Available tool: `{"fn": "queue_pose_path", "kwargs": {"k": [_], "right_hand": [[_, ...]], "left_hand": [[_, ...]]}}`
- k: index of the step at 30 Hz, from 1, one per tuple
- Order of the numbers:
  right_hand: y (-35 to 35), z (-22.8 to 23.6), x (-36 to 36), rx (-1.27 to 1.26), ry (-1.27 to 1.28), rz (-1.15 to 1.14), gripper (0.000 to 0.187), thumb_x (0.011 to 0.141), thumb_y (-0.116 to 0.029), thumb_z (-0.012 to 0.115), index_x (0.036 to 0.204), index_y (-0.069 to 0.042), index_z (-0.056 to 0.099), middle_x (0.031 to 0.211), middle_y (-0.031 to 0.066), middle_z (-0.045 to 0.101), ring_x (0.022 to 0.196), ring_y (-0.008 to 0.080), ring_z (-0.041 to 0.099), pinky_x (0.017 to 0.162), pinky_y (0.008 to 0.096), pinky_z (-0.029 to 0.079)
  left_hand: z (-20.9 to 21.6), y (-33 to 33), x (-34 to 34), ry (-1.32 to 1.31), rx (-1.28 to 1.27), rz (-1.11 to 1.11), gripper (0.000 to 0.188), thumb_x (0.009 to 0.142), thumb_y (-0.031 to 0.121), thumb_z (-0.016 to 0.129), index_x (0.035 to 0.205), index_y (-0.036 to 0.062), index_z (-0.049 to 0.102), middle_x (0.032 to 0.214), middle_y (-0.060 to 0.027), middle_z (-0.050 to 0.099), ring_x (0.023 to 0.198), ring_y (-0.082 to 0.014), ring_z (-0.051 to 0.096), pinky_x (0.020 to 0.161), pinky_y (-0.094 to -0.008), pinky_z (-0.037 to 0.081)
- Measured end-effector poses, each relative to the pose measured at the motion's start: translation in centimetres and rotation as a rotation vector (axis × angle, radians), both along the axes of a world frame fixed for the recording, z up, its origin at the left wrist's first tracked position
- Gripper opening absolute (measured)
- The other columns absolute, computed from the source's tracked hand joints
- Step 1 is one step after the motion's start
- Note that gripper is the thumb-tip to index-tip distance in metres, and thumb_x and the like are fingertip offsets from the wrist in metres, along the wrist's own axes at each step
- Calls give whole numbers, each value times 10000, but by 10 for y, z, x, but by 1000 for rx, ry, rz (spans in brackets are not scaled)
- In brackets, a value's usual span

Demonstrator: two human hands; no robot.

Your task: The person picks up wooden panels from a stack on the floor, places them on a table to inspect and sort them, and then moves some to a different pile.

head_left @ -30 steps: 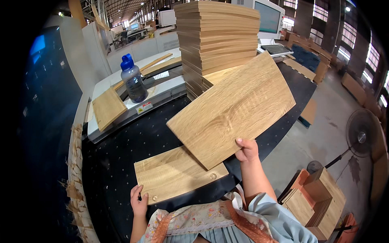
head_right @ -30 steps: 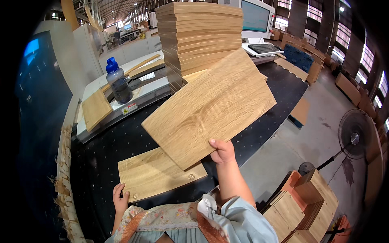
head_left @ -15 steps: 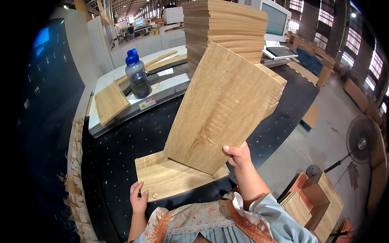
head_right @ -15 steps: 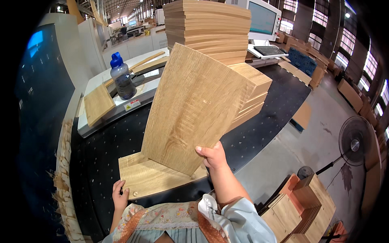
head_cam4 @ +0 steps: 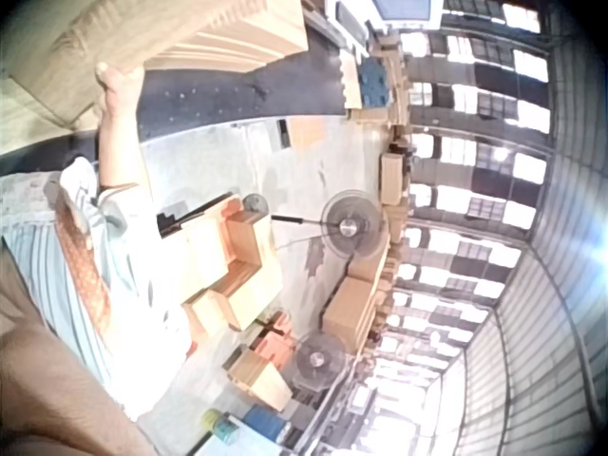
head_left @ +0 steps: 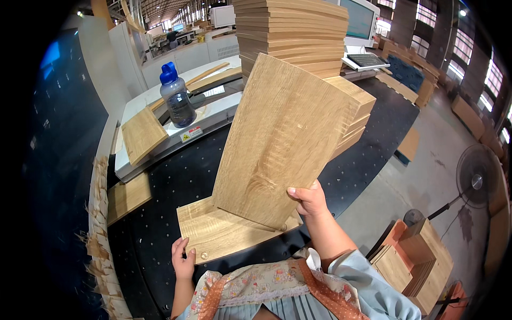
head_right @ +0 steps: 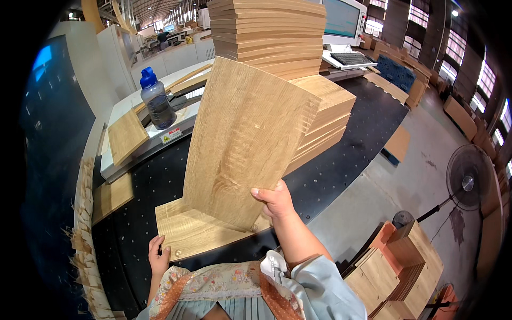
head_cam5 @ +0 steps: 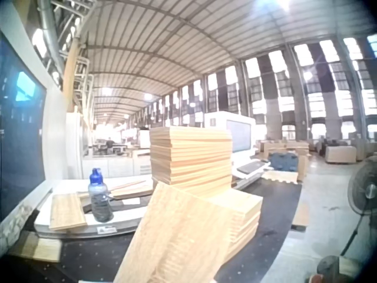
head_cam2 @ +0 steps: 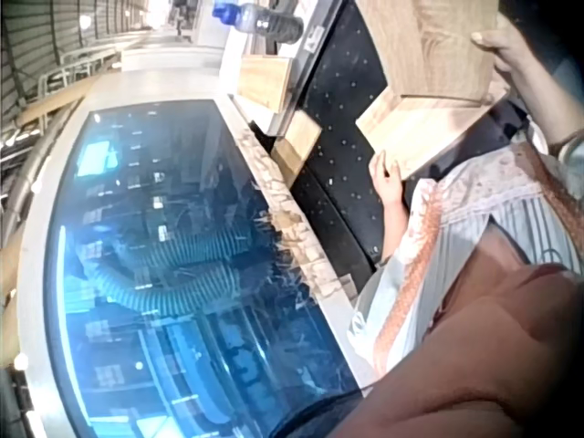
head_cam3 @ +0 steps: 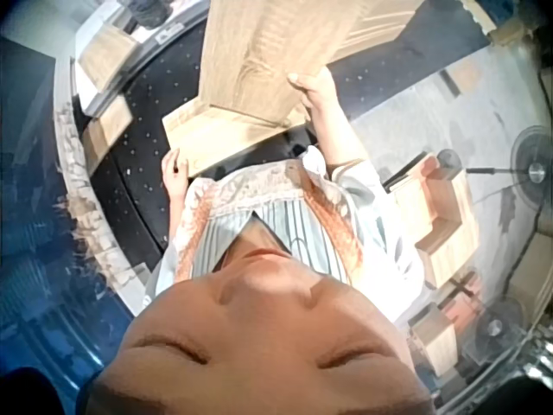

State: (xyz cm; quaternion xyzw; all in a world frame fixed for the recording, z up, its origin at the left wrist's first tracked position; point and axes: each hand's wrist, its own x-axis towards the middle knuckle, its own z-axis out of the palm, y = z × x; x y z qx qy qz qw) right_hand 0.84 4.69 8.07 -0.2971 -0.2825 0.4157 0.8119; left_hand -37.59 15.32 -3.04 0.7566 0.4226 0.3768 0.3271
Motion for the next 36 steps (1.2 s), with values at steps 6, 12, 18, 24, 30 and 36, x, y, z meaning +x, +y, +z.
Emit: {"fn": "queue_pose_path", "kwargs": {"k": [6,12,18,24,30,36], "right_hand": [[5,15,-19,-28,-55,157,548,675,37,631,1200,39,473,1119,115,587,1004,207,572,880,330,444],[2,30,-34,-89,-149,359,581,686,26,632,1234,45,438,1158,130,567,1067,234,556,924,363,430],[-7,34,-50,-101,-205,482,598,679,19,664,1236,47,449,1173,134,561,1079,240,548,925,367,430],[-18,22,-52,-120,-189,466,594,690,42,659,1243,49,443,1167,130,566,1073,227,547,910,357,436],[-11,18,-43,-89,-123,448,558,698,64,640,1225,43,458,1168,138,567,1052,234,563,915,366,441],[-1,16,-45,-110,-102,447,554,693,43,648,1215,51,462,1147,145,578,1045,248,572,907,379,450]], "left_hand": [[82,-12,24,171,539,89,592,722,84,639,1278,7,452,1371,-206,367,1286,-345,335,1050,-413,267],[183,-27,120,475,1039,-571,801,677,375,712,1341,60,394,1421,-136,338,1333,-303,284,1096,-512,134],[264,36,169,543,1086,-160,728,805,452,570,1384,85,326,1456,-125,276,1356,-237,240,1111,-451,132],[229,182,32,-34,436,378,567,908,362,470,1323,-16,393,1184,-202,560,1092,-294,542,944,-356,397],[130,124,45,-42,23,198,727,725,-80,562,1382,146,348,1119,-154,577,715,-146,582,621,-269,494],[116,90,44,-42,6,-29,780,698,24,706,1381,81,334,1326,-194,445,1258,-271,399,1044,-358,313]]}}
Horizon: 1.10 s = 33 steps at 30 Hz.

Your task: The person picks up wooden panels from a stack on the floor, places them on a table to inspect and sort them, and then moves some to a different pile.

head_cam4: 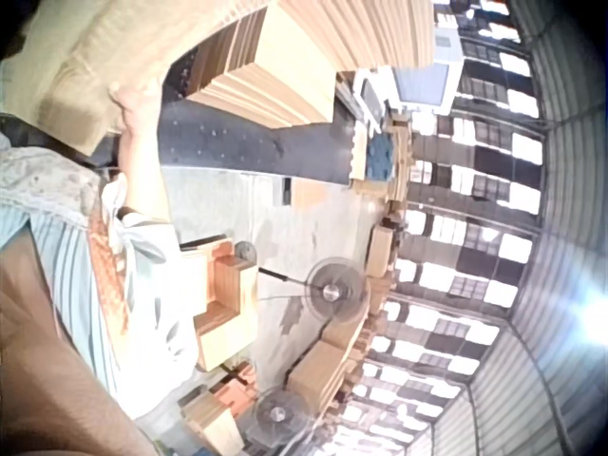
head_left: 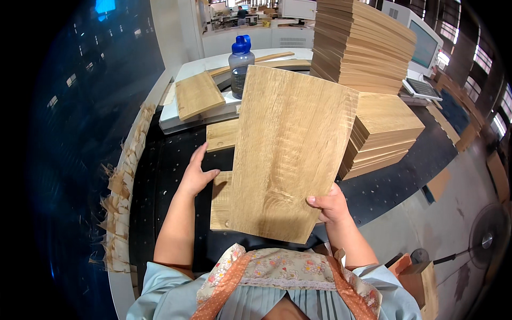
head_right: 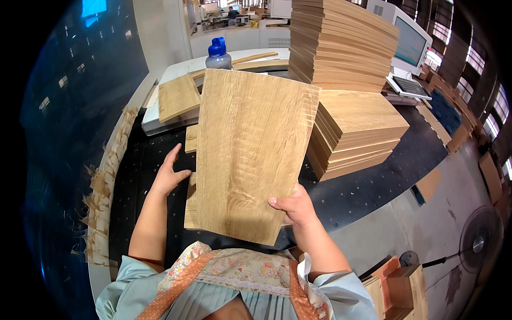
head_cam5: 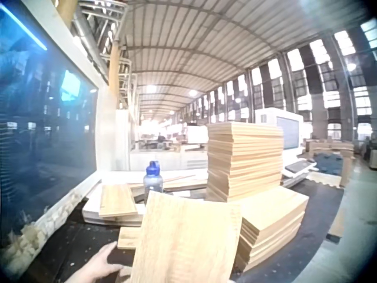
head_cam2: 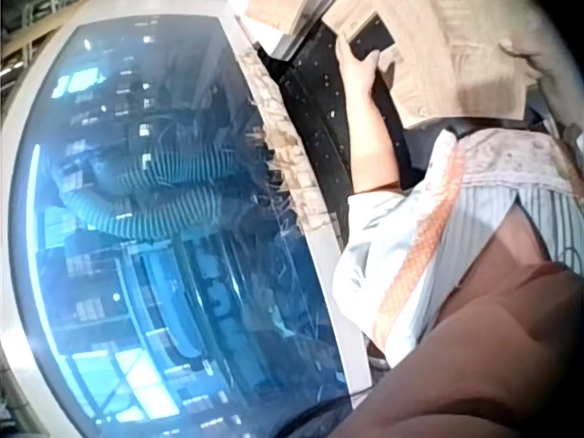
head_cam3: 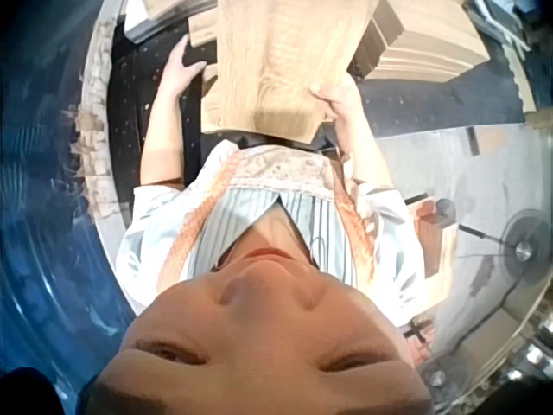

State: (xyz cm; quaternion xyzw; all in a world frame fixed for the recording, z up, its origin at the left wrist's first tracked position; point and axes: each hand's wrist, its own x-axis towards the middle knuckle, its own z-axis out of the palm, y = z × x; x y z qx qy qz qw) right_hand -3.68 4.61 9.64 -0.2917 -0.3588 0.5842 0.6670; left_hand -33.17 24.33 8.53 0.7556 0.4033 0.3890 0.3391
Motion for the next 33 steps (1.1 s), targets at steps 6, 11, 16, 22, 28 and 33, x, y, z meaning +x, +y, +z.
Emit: {"fn": "queue_pose_path", "kwargs": {"k": [6,11,16,22,28,33], "right_hand": [[5,2,-2,22,35,-15,580,668,34,648,1217,54,462,1147,149,582,1040,258,576,905,378,449],[15,-6,15,5,-9,19,660,631,-32,696,1238,49,450,1170,138,572,1060,271,562,925,384,428],[28,-3,21,20,-25,-10,750,554,-34,718,1242,46,427,1169,163,559,1079,309,549,915,412,443],[38,13,18,100,-57,67,777,574,-49,746,1268,45,411,1210,149,536,1127,294,514,966,400,390],[45,21,16,125,-105,50,788,570,-40,743,1275,46,401,1219,155,527,1147,302,500,977,407,380],[50,31,24,94,-205,102,757,579,-34,738,1261,53,419,1216,149,533,1139,284,506,979,395,376]], "left_hand": [[41,-28,28,-439,-352,-507,492,903,215,547,1301,-39,409,1222,-155,533,1117,-209,517,953,-338,398],[60,-57,59,-576,-506,-717,622,835,289,636,1301,-48,397,1239,-117,527,1119,-178,512,971,-334,383],[58,-72,69,-588,-551,-702,504,849,127,604,1289,-31,415,1201,-87,542,1102,-164,509,943,-336,402],[56,-75,60,-588,-452,-731,431,883,108,577,1269,-23,437,1208,-82,534,1091,-130,492,940,-307,396],[59,-74,54,-606,-477,-763,472,867,113,584,1286,-29,419,1244,-101,516,1137,-158,471,979,-336,362],[53,-64,50,-588,-507,-842,528,826,117,623,1287,-40,417,1258,-120,509,1158,-193,470,991,-356,355]]}}
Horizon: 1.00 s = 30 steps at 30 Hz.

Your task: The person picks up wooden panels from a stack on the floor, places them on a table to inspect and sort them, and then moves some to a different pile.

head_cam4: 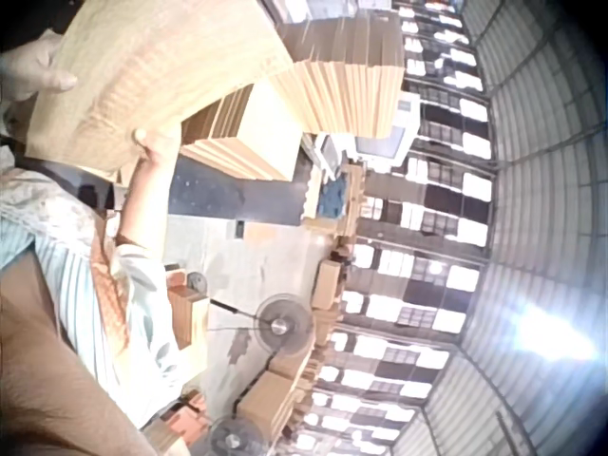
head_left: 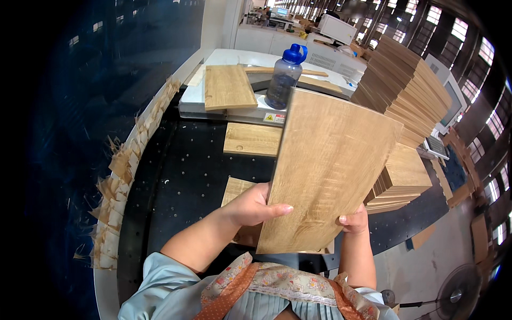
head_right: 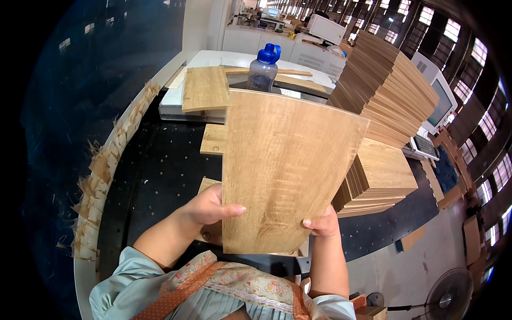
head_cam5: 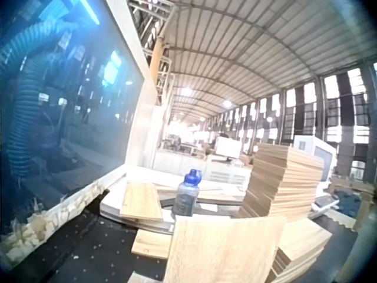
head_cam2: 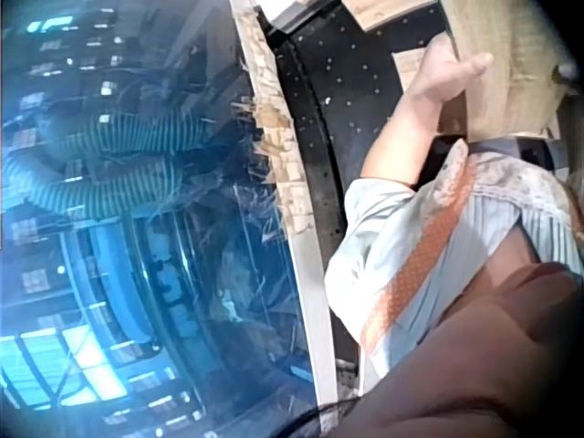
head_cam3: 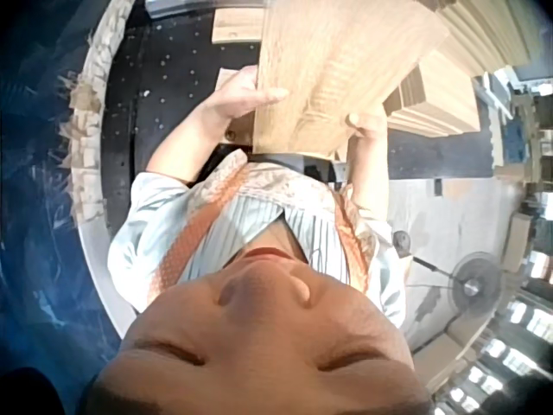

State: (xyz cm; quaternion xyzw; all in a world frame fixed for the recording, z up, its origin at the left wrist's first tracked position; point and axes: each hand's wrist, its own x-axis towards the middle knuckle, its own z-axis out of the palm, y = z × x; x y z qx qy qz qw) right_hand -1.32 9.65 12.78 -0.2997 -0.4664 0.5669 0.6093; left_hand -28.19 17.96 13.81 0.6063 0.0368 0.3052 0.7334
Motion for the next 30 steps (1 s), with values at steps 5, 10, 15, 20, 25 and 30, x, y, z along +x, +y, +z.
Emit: {"fn": "queue_pose_path", "kwargs": {"k": [5,10,15,20,25,30], "right_hand": [[39,47,-9,48,-511,-113,624,666,-29,716,1234,22,464,1131,109,576,1076,211,534,928,344,413],[106,50,11,174,-1023,-444,340,811,22,591,1146,-12,543,1047,127,618,949,189,595,834,302,476],[155,-48,62,144,-1637,-473,339,718,-36,653,1053,-37,605,1076,135,580,1053,322,528,916,366,439],[207,-112,43,237,-1752,-590,333,741,-115,648,1064,-70,586,1199,110,517,1181,291,439,963,386,395],[233,-134,37,42,-1833,-503,190,805,-171,534,969,-104,602,1082,77,535,1134,259,453,945,430,375],[205,-127,35,407,-1780,-378,110,772,-102,558,876,-90,593,1003,86,528,1077,261,469,887,404,393]], "left_hand": [[-34,8,-11,-126,-263,147,520,778,97,651,1246,-12,456,1206,-127,529,1110,-221,512,936,-362,414],[-78,17,-28,-263,-687,555,526,792,82,626,1258,-21,405,1179,-147,535,1080,-284,536,911,-418,446],[-104,34,-59,-442,-861,617,527,850,137,562,1304,-41,361,1284,-177,471,1174,-317,462,1004,-439,360],[-116,41,-68,-437,-761,688,516,881,182,536,1332,5,358,1319,-150,455,1198,-313,446,1014,-446,357],[-127,47,-69,-419,-727,683,494,900,198,525,1328,7,365,1321,-140,457,1205,-302,443,1023,-439,351],[-116,51,-66,-454,-725,711,513,904,208,523,1313,-48,350,1301,-169,461,1199,-299,450,1008,-420,364]]}}
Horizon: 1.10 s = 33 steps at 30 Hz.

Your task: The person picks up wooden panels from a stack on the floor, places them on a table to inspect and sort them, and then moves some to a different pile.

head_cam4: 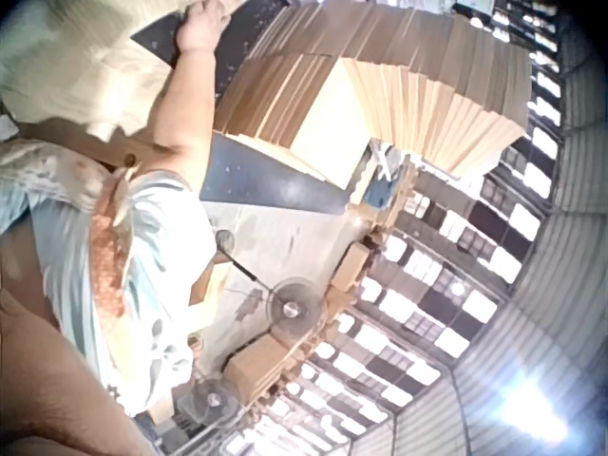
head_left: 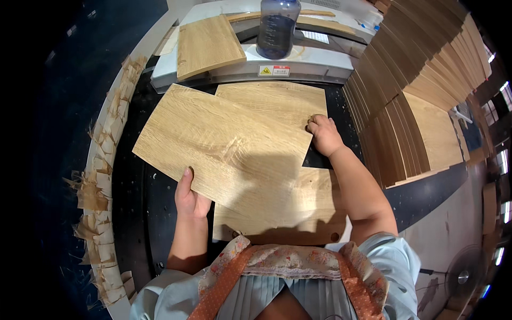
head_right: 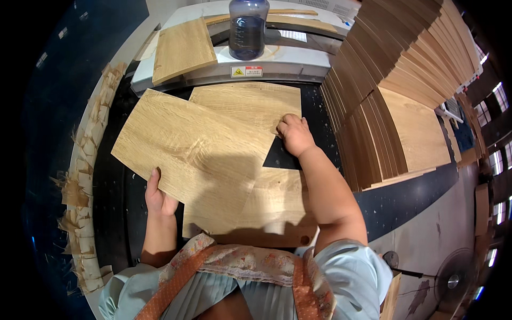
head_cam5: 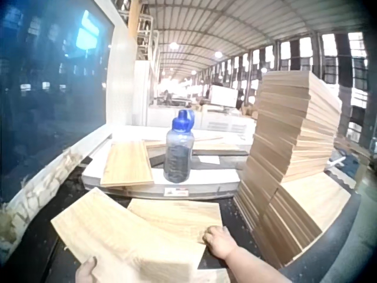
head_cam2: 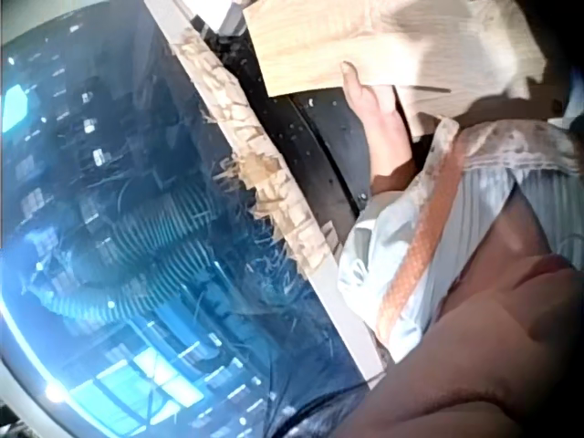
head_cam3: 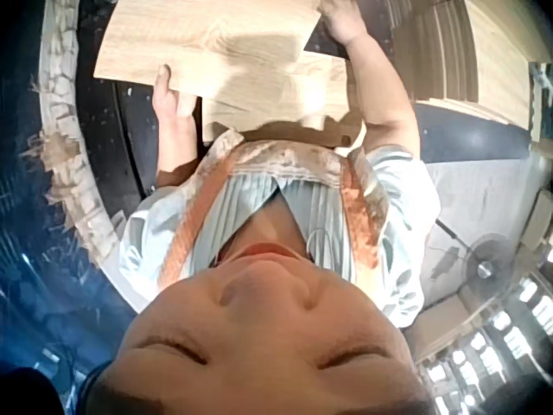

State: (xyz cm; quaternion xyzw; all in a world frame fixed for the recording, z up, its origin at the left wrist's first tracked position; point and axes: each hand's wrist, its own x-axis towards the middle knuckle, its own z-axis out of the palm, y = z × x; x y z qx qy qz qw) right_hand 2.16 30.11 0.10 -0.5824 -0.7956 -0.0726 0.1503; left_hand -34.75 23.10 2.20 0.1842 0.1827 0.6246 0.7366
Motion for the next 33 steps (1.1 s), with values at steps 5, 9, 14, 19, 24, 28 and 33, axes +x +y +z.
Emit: {"fn": "queue_pose_path", "kwargs": {"k": [5,9,14,19,24,28,33], "right_hand": [[-59,32,-3,-81,304,99,193,734,-8,630,891,-25,519,1039,129,504,1032,317,477,880,392,389],[-126,63,-1,-168,412,147,195,730,27,625,870,-8,494,1036,151,497,1026,348,466,878,374,406],[-213,79,12,-193,466,178,174,697,26,642,791,-29,506,979,128,515,1012,339,485,870,395,399],[-281,60,14,-112,378,192,172,668,14,639,793,-47,537,966,100,538,1053,321,503,921,459,365],[-332,43,12,-60,388,-1,155,686,-6,644,824,-48,588,1025,99,562,1108,327,495,974,445,341],[-358,27,23,155,677,-315,119,700,-12,643,808,-36,600,1046,124,572,1107,333,495,954,430,365],[-374,-4,44,240,636,-530,106,724,-4,623,818,-24,577,1035,153,569,1086,330,497,943,420,371]], "left_hand": [[6,-2,-6,-42,68,-77,454,923,218,500,1303,-8,393,1318,-143,461,1206,-278,452,1018,-427,365],[19,-11,-5,-23,87,-74,456,924,213,498,1309,-4,383,1321,-143,458,1205,-280,453,1021,-432,363],[40,-24,-1,-10,102,-20,462,930,201,483,1327,2,356,1324,-153,451,1210,-293,446,1029,-434,355],[45,-21,0,-86,-25,-40,440,929,179,481,1310,-8,365,1323,-152,445,1206,-296,443,1024,-440,361],[43,-16,16,-53,-313,74,398,906,159,519,1275,40,426,1290,-129,487,1197,-298,458,1012,-461,370],[24,12,30,-118,-419,112,342,929,136,479,1258,58,424,1263,-140,489,1162,-303,482,969,-476,415],[-5,81,33,-168,-440,207,334,932,121,478,1249,34,422,1258,-142,489,1150,-319,493,925,-487,460]]}}
